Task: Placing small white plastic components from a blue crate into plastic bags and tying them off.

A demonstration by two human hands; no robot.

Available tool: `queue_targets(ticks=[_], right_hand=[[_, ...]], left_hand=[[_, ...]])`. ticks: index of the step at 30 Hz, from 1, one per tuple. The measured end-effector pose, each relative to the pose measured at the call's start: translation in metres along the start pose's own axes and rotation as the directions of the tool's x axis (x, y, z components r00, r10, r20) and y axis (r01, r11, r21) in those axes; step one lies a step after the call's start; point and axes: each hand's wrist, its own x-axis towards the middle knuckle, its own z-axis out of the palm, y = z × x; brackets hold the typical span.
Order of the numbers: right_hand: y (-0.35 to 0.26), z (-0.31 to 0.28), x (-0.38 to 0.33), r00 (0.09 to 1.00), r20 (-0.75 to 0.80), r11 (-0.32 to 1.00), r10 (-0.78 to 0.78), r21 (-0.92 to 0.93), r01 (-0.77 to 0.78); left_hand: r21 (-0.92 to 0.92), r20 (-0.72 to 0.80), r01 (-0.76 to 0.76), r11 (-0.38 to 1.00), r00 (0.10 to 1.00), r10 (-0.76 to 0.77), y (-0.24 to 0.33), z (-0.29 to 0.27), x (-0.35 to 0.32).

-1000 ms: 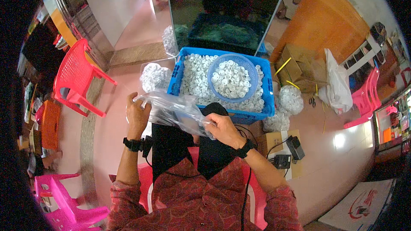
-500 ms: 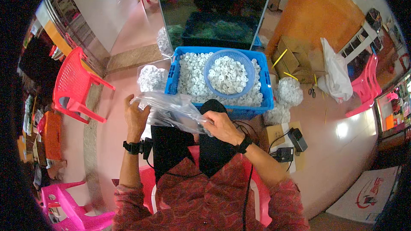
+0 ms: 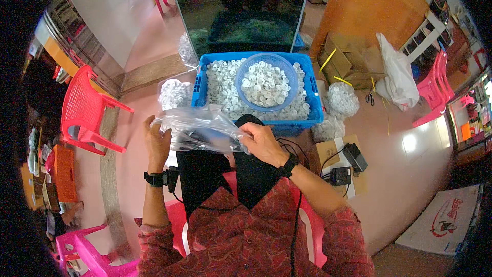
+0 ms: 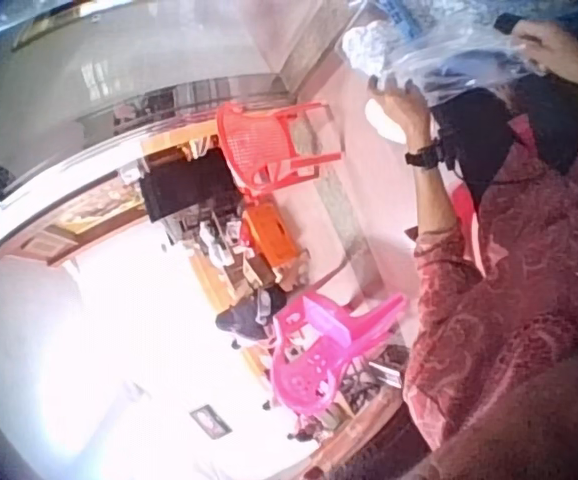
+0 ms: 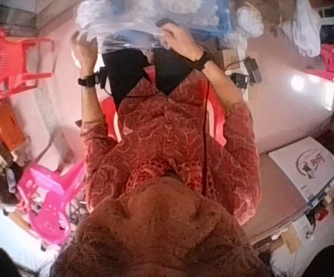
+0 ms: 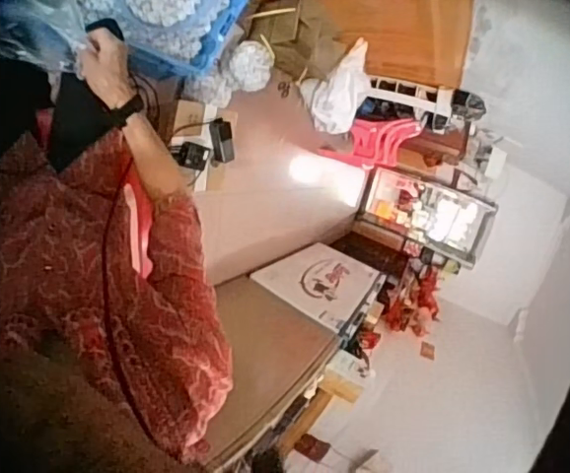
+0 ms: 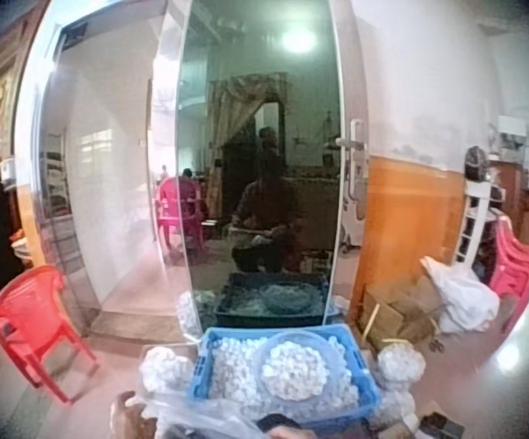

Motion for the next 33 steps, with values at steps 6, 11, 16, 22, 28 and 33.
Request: queue_targets(ticks=[6, 11, 16, 22, 28, 33], right_hand=[[-0.008, -0.002, -0.002, 0.999, -0.020, 0.999, 0.031, 0.018, -0.031], [-0.005, -0.001, -0.001, 0.998, -0.034, 0.999, 0.044, 0.031, -0.043], [-0.006, -0.001, -0.001, 0.998, -0.024, 0.997, 0.056, 0.048, -0.055], [-0.005, 0.000, -0.002, 0.998, -0.026, 0.997, 0.062, 0.050, -0.060], [0.001, -0.007, 0.002, 0.993, -0.112, 0.997, 0.046, 0.073, -0.038], [-0.015, -0.004, 0.000, 0.992, -0.126, 0.980, 0.005, 0.200, 0.021]], left_hand=[[-0.004, -0.008, -0.042, 0.999, 0.999, 0.042, -0.002, 0.000, -0.001], [-0.038, 0.017, -0.008, 0.999, 1.000, 0.008, 0.007, -0.004, 0.000], [0.056, -0.026, -0.109, 0.992, 0.993, 0.111, -0.008, 0.002, -0.001], [0.038, -0.022, -0.091, 0.995, 0.996, 0.092, 0.001, -0.001, 0.000], [-0.024, 0.006, -0.055, 0.998, 0.998, 0.055, 0.000, 0.001, 0.001], [0.083, -0.024, -0.084, 0.993, 0.996, 0.086, -0.005, -0.003, 0.001]])
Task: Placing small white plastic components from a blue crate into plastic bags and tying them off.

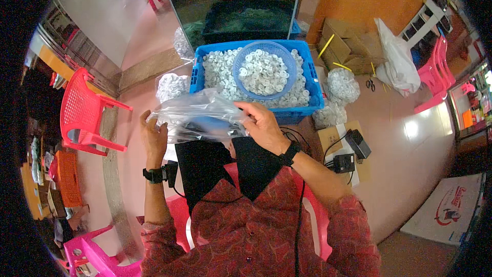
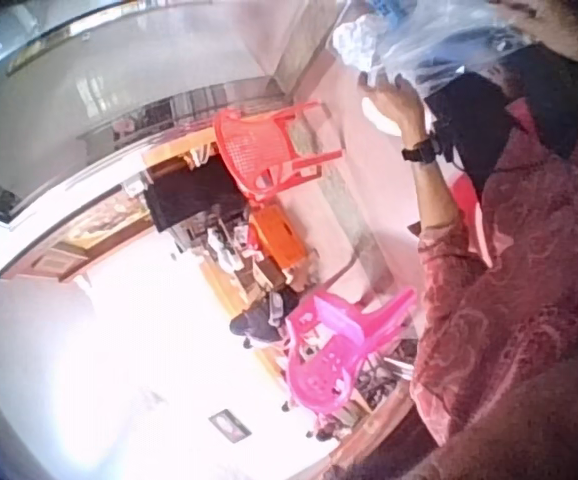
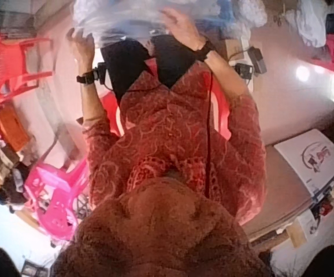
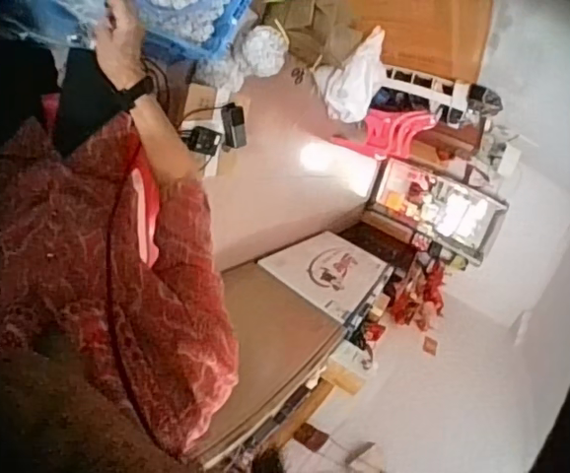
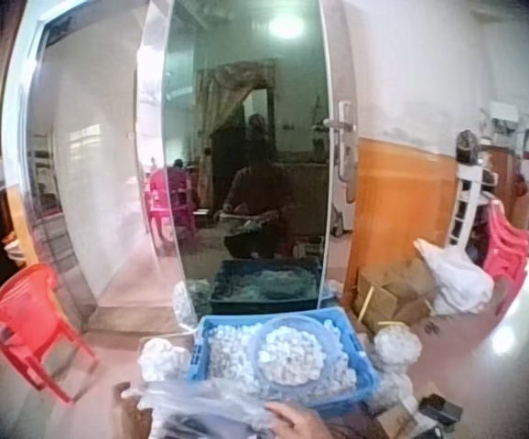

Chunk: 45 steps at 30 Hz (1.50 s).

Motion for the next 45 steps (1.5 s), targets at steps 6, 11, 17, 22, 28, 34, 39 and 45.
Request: queue_targets(ticks=[6, 11, 17, 22, 28, 34, 39, 45], right_hand=[[-0.005, -0.002, -0.004, 0.958, 0.088, 0.931, -0.273, -0.227, 0.286], [-0.013, -0.001, -0.005, 0.959, 0.192, 0.950, -0.209, -0.194, 0.246], [-0.016, -0.002, -0.007, 0.896, 0.354, 0.891, -0.269, -0.262, 0.371], [-0.007, 0.002, -0.008, 0.840, 0.450, 0.836, -0.304, -0.297, 0.462], [0.011, 0.002, -0.005, 0.898, 0.349, 0.760, -0.269, -0.496, 0.420], [-0.020, 0.015, 0.003, 0.715, -0.049, 0.550, -0.698, -0.676, 0.491], [0.012, 0.003, 0.001, 0.916, 0.130, 0.732, -0.380, -0.563, 0.384], [-0.004, 0.000, 0.009, 0.985, -0.081, 0.948, -0.154, -0.294, 0.124]], left_hand=[[-0.004, 0.035, 0.037, 0.999, 0.999, -0.036, -0.006, 0.006, 0.001], [-0.001, -0.003, -0.022, 1.000, 1.000, 0.022, -0.017, 0.011, -0.002], [-0.031, 0.056, 0.044, 0.999, 0.998, -0.043, -0.008, 0.009, -0.001], [-0.084, 0.113, 0.090, 0.992, 0.990, -0.080, 0.000, 0.001, -0.001], [-0.042, 0.147, 0.046, 0.998, 0.988, -0.039, -0.008, 0.006, -0.003], [0.031, -0.435, -0.325, 0.945, 0.847, 0.305, 0.047, -0.014, 0.004], [0.058, 0.072, -0.151, 0.987, 0.987, 0.147, 0.016, 0.000, -0.002], [-0.093, 0.100, -0.197, 0.976, 0.973, 0.206, 0.023, -0.007, -0.001]])
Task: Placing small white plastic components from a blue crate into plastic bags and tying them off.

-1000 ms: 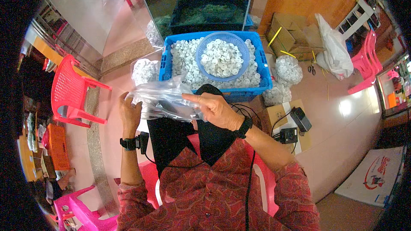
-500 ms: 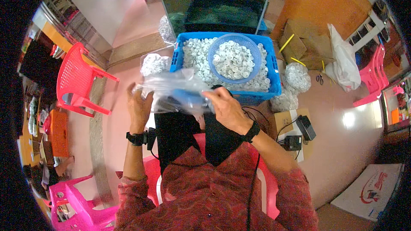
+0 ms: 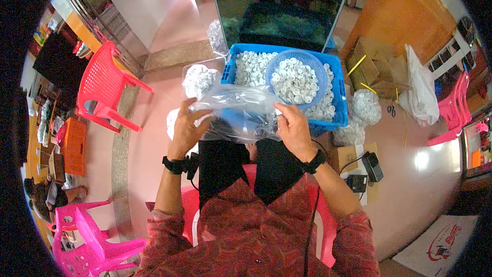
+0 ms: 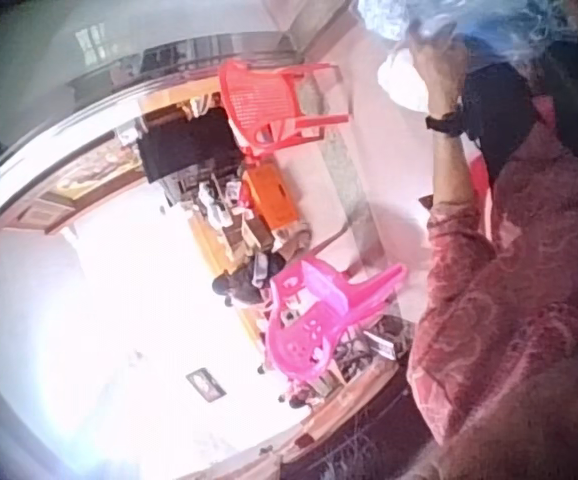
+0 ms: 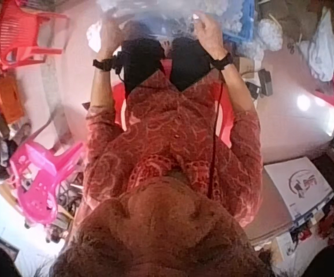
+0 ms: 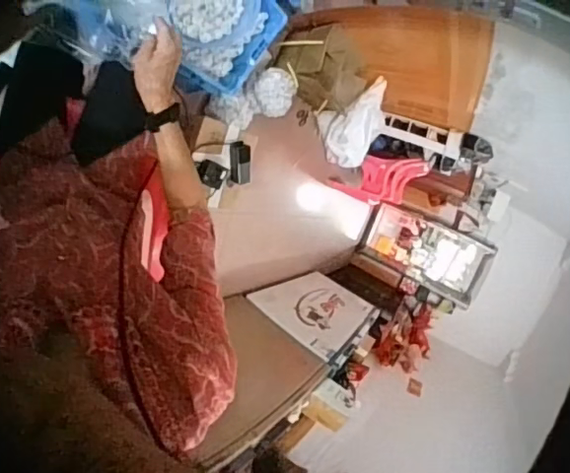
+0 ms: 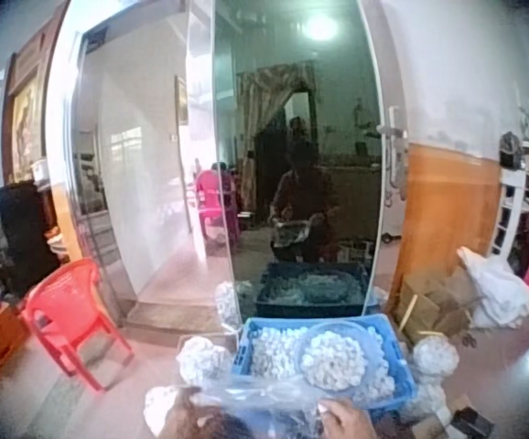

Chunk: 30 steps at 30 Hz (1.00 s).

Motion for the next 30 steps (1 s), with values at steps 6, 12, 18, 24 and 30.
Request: queue_targets(ticks=[6, 12, 18, 24, 30], right_hand=[[0.013, -0.037, 0.039, 0.990, 0.112, 0.997, -0.080, -0.008, 0.082], [0.122, -0.090, 0.086, 0.945, -0.277, 0.982, 0.172, -0.027, -0.186], [0.237, -0.084, 0.077, 0.658, -0.226, 0.695, 0.719, 0.266, -0.668], [0.308, -0.078, 0.078, 0.528, -0.005, 0.427, 0.849, 0.596, -0.680], [0.303, -0.050, 0.096, 0.445, 0.089, 0.325, 0.891, 0.558, -0.764]], left_hand=[[-0.149, 0.001, 0.217, 0.965, 0.976, -0.220, -0.006, -0.003, 0.002], [-0.106, -0.107, 0.323, 0.940, 0.936, -0.334, -0.029, -0.003, 0.001], [-0.229, -0.192, 0.417, 0.880, 0.867, -0.460, -0.065, 0.007, -0.011], [-0.491, -0.061, 0.596, 0.635, 0.704, -0.708, -0.077, 0.008, -0.017], [-0.561, 0.057, 0.699, 0.443, 0.567, -0.822, -0.077, 0.007, -0.022]])
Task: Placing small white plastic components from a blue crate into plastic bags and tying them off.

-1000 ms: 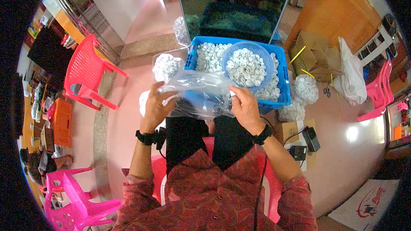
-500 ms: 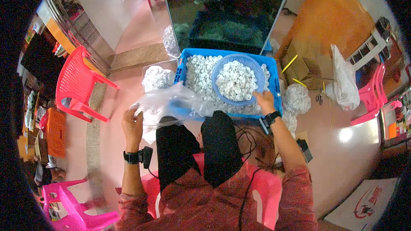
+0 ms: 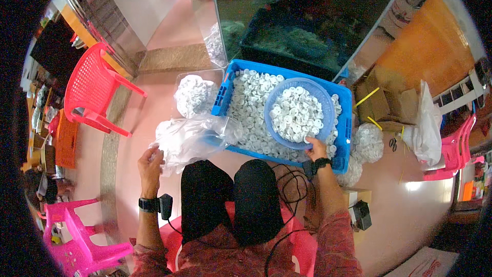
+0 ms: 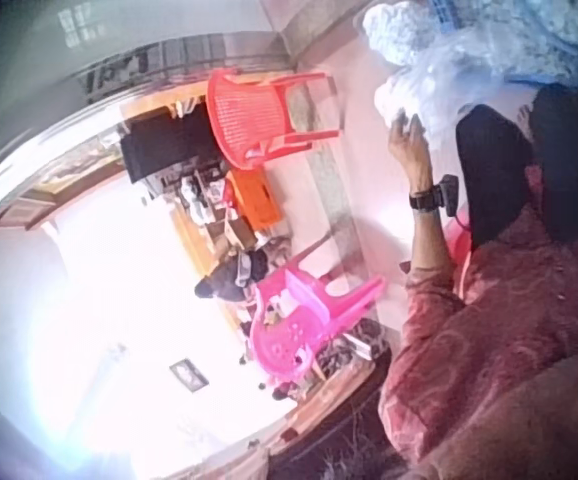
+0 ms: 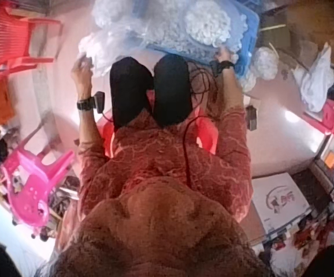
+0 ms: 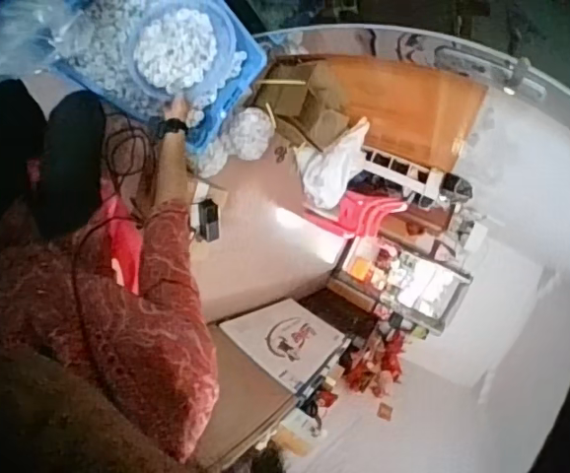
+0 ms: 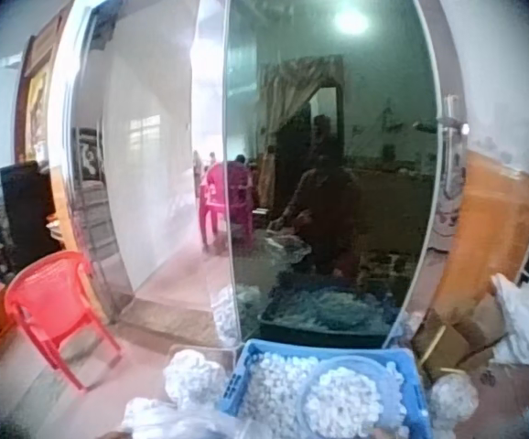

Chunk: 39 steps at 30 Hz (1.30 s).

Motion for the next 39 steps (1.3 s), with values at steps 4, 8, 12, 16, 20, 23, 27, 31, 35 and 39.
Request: queue_targets(ticks=[4, 8, 12, 16, 20, 23, 27, 31, 35, 39], right_hand=[[0.003, -0.006, 0.002, 0.999, 0.044, 0.983, -0.003, 0.183, -0.005], [-0.012, 0.000, -0.011, 0.993, 0.092, 0.982, -0.076, 0.182, 0.058], [-0.036, 0.012, -0.044, 0.993, -0.012, 0.989, -0.116, 0.086, 0.117], [-0.048, 0.019, -0.090, 0.993, -0.035, 0.986, -0.113, 0.122, 0.116], [-0.061, 0.013, -0.145, 0.992, 0.064, 0.990, -0.106, 0.097, 0.100], [-0.078, -0.003, -0.191, 0.954, 0.224, 0.974, -0.197, -0.063, 0.216], [-0.099, 0.009, -0.290, 0.897, 0.399, 0.973, -0.189, -0.049, 0.227], [-0.082, 0.011, -0.333, 0.890, 0.446, 0.987, -0.096, -0.075, 0.144], [-0.047, 0.007, -0.354, 0.822, 0.570, 0.979, -0.022, -0.156, 0.134], [-0.016, 0.017, -0.367, 0.876, 0.482, 0.961, -0.021, -0.231, 0.150]], left_hand=[[0.016, 0.036, 0.008, 1.000, 0.999, -0.009, -0.004, 0.003, 0.002], [0.038, 0.062, 0.001, 0.999, 0.998, -0.004, 0.000, 0.006, -0.002], [0.009, 0.081, 0.024, 1.000, 0.996, -0.025, 0.000, 0.010, -0.002], [-0.008, 0.080, 0.014, 1.000, 0.997, -0.013, -0.004, 0.008, 0.002], [-0.023, 0.070, 0.025, 0.999, 0.997, -0.023, -0.009, 0.008, 0.004], [0.000, 0.072, -0.025, 1.000, 0.997, 0.025, -0.014, 0.012, 0.008], [0.156, 0.035, -0.258, 0.953, 0.966, 0.255, -0.030, 0.016, 0.018], [-0.003, 0.104, -0.279, 0.960, 0.955, 0.278, -0.009, 0.032, 0.000], [-0.073, 0.233, -0.248, 0.966, 0.938, 0.258, 0.014, 0.030, -0.014], [-0.077, 0.335, -0.274, 0.959, 0.898, 0.284, 0.023, 0.025, -0.014]])
